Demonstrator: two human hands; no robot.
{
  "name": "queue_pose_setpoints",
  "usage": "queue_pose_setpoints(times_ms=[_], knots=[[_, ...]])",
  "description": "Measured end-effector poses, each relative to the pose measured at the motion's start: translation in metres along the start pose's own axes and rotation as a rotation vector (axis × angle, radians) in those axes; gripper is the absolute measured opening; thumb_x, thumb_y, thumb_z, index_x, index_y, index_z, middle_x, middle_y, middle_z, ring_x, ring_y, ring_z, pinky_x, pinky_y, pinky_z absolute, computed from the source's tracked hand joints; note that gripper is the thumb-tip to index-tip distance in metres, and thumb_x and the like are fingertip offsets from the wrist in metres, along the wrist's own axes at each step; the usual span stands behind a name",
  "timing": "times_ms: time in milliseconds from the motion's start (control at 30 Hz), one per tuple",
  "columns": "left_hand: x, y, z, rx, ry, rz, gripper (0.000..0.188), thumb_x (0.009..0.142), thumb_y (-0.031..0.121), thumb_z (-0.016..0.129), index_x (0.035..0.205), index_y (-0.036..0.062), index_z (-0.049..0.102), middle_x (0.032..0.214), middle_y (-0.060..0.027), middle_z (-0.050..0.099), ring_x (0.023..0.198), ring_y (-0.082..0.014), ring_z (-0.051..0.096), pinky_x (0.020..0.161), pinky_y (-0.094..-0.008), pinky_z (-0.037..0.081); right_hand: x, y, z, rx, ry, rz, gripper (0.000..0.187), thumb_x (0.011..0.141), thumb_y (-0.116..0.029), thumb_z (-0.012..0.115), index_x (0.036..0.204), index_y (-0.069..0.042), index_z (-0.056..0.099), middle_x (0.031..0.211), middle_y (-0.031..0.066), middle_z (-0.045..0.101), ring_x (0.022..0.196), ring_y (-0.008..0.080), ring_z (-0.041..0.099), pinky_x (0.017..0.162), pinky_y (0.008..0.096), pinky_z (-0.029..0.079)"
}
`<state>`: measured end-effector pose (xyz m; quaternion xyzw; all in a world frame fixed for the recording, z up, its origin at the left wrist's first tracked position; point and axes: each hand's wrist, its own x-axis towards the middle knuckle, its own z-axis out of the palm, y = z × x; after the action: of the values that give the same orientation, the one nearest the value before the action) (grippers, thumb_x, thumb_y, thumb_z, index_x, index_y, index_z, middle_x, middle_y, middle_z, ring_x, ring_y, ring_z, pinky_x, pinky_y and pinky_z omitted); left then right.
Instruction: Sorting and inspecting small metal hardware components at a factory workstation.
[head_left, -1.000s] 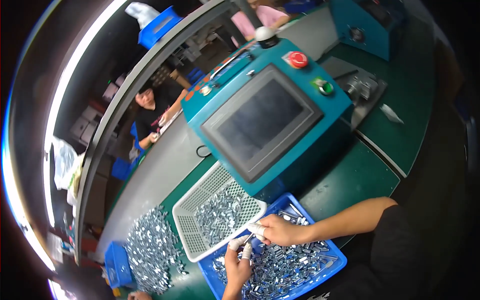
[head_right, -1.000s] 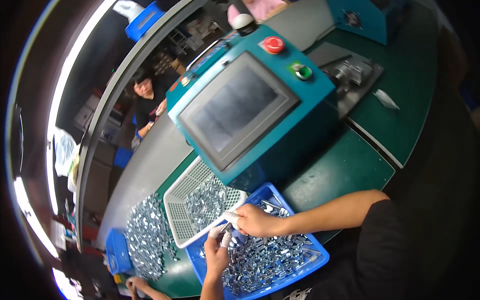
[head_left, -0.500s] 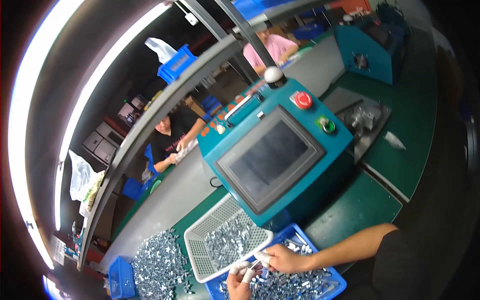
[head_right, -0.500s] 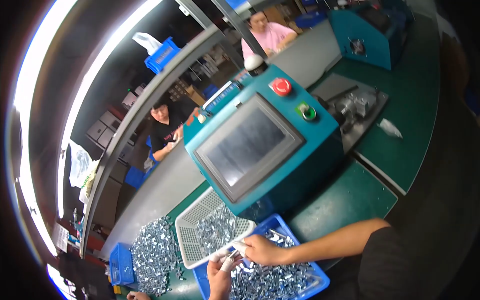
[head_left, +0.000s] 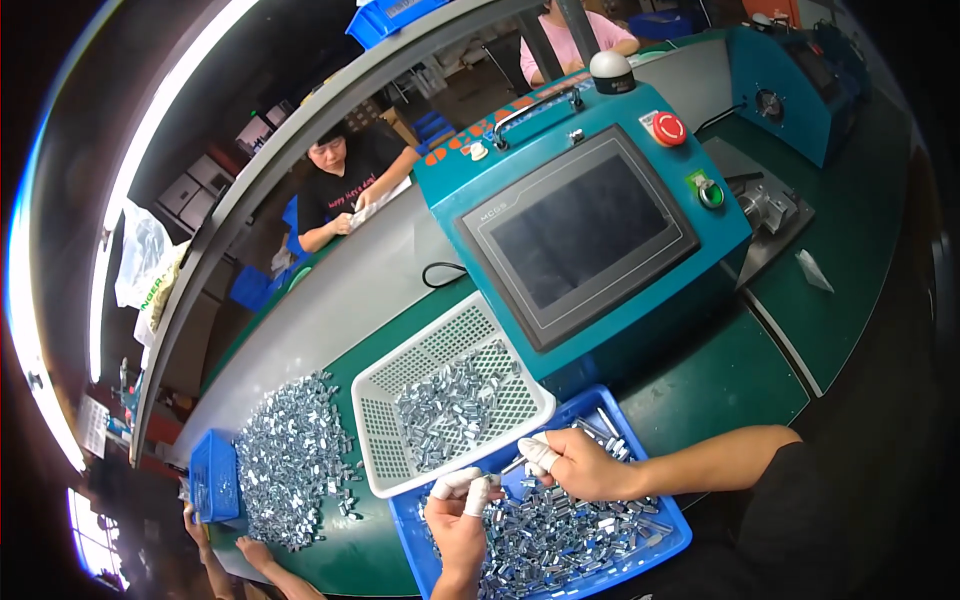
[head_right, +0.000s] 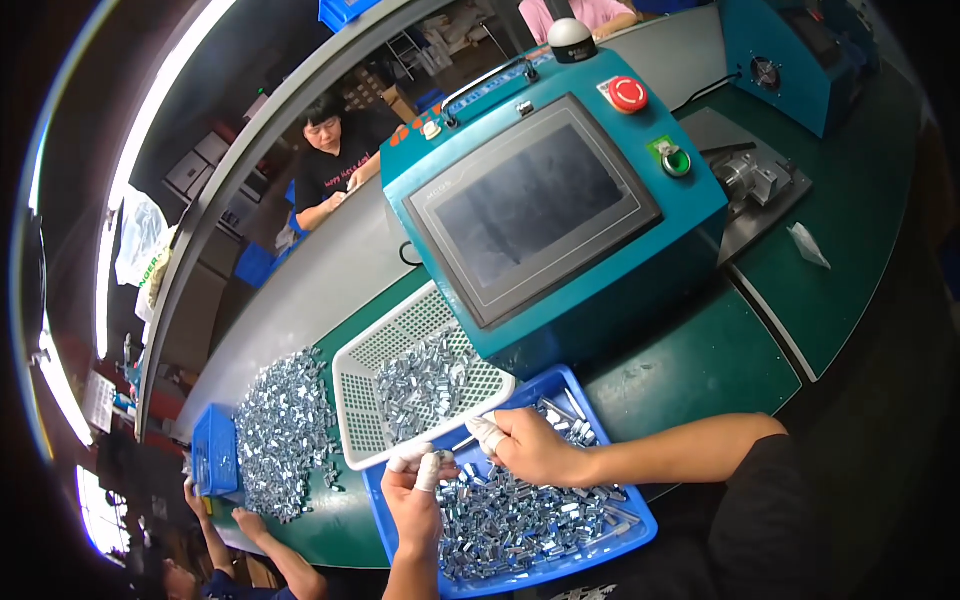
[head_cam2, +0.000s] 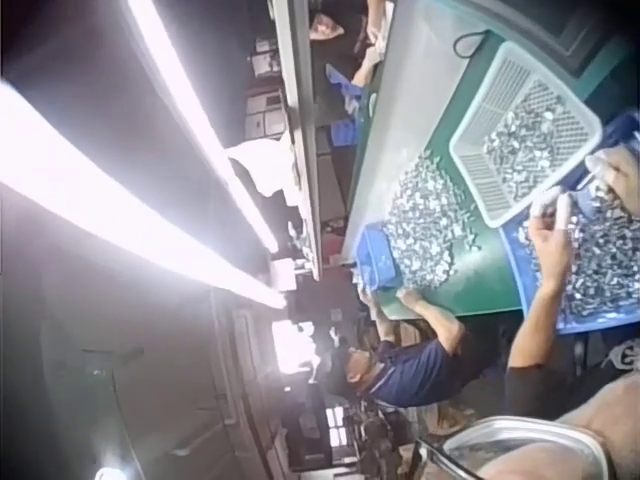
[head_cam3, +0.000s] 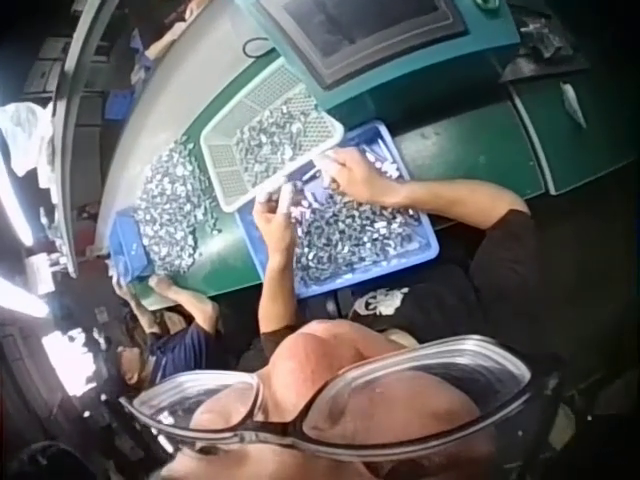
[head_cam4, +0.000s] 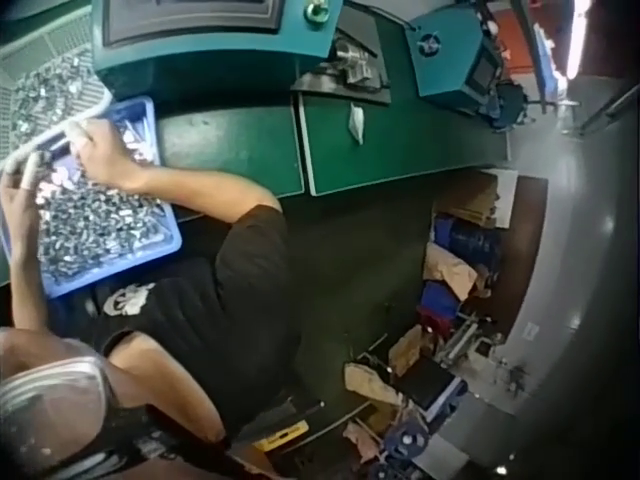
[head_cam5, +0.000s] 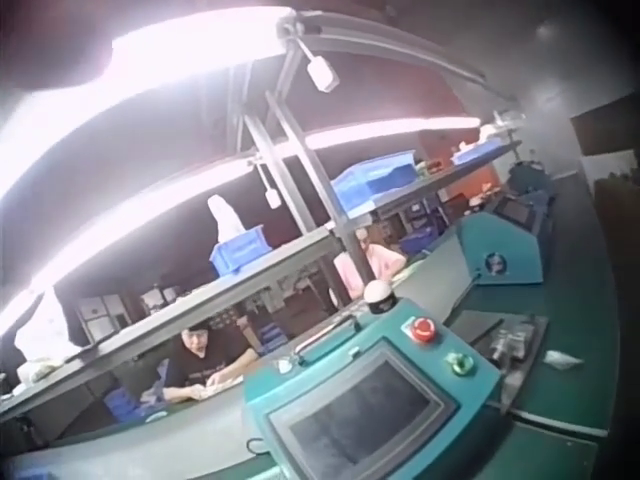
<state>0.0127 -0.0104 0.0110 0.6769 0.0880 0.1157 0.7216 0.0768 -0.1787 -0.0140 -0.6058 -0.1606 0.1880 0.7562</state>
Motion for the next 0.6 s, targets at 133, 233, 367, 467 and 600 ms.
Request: queue_pose_setpoints(times_ms=[133,233,367,467,600], knots=[[-0.007,-0.001,0.004,0.062,-0.103,0.009,0.014,0.084,0.002,0.060,0.097,-0.0029,0.058,0.083,-0.0136,0.065,0.074,-0.0194,0.064,0.071,-0.0315,0.054,-0.005,0.002,0.002,-0.012,-0.028,-0.034,0.037,0.093,-0.023,0.050,0.064,0.000,0.051,0.053,0.0020,0.049,0.052,0.0071,0.043,0.047,0.0290,0.036],[-0.013,0.004,0.003,0.106,-0.136,-0.057,0.014,0.084,0.000,0.060,0.098,-0.0033,0.059,0.088,-0.0130,0.066,0.078,-0.0171,0.065,0.072,-0.0281,0.052,-0.010,-0.006,0.004,-0.045,-0.034,-0.038,0.035,0.093,-0.022,0.051,0.066,0.001,0.052,0.053,0.0032,0.049,0.052,0.0076,0.043,0.046,0.0297,0.036],[-0.012,-0.002,-0.003,0.089,-0.125,-0.058,0.014,0.083,-0.002,0.061,0.097,-0.0032,0.060,0.087,-0.0098,0.064,0.079,-0.0167,0.064,0.074,-0.0282,0.052,-0.008,-0.007,0.004,-0.125,-0.066,-0.086,0.033,0.092,-0.021,0.052,0.069,0.002,0.052,0.055,0.0149,0.052,0.049,0.0138,0.045,0.048,0.0331,0.038],[-0.008,-0.009,0.002,0.170,-0.094,0.051,0.017,0.078,-0.007,0.065,0.094,-0.0032,0.060,0.090,-0.0090,0.063,0.081,-0.0143,0.060,0.076,-0.0265,0.049,-0.003,0.000,-0.001,-0.196,-0.069,-0.112,0.031,0.092,-0.020,0.052,0.070,0.002,0.052,0.052,0.0132,0.047,0.048,0.0113,0.042,0.046,0.0321,0.037],[-0.003,-0.015,-0.004,0.307,-0.112,0.212,0.017,0.075,-0.006,0.068,0.090,-0.0030,0.062,0.085,-0.0104,0.064,0.079,-0.0154,0.060,0.073,-0.0261,0.047,0.001,-0.003,0.004,-0.129,-0.130,0.004,0.026,0.093,-0.018,0.050,0.078,0.002,0.058,0.052,0.0024,0.047,0.050,0.0058,0.042,0.045,0.0278,0.036]])
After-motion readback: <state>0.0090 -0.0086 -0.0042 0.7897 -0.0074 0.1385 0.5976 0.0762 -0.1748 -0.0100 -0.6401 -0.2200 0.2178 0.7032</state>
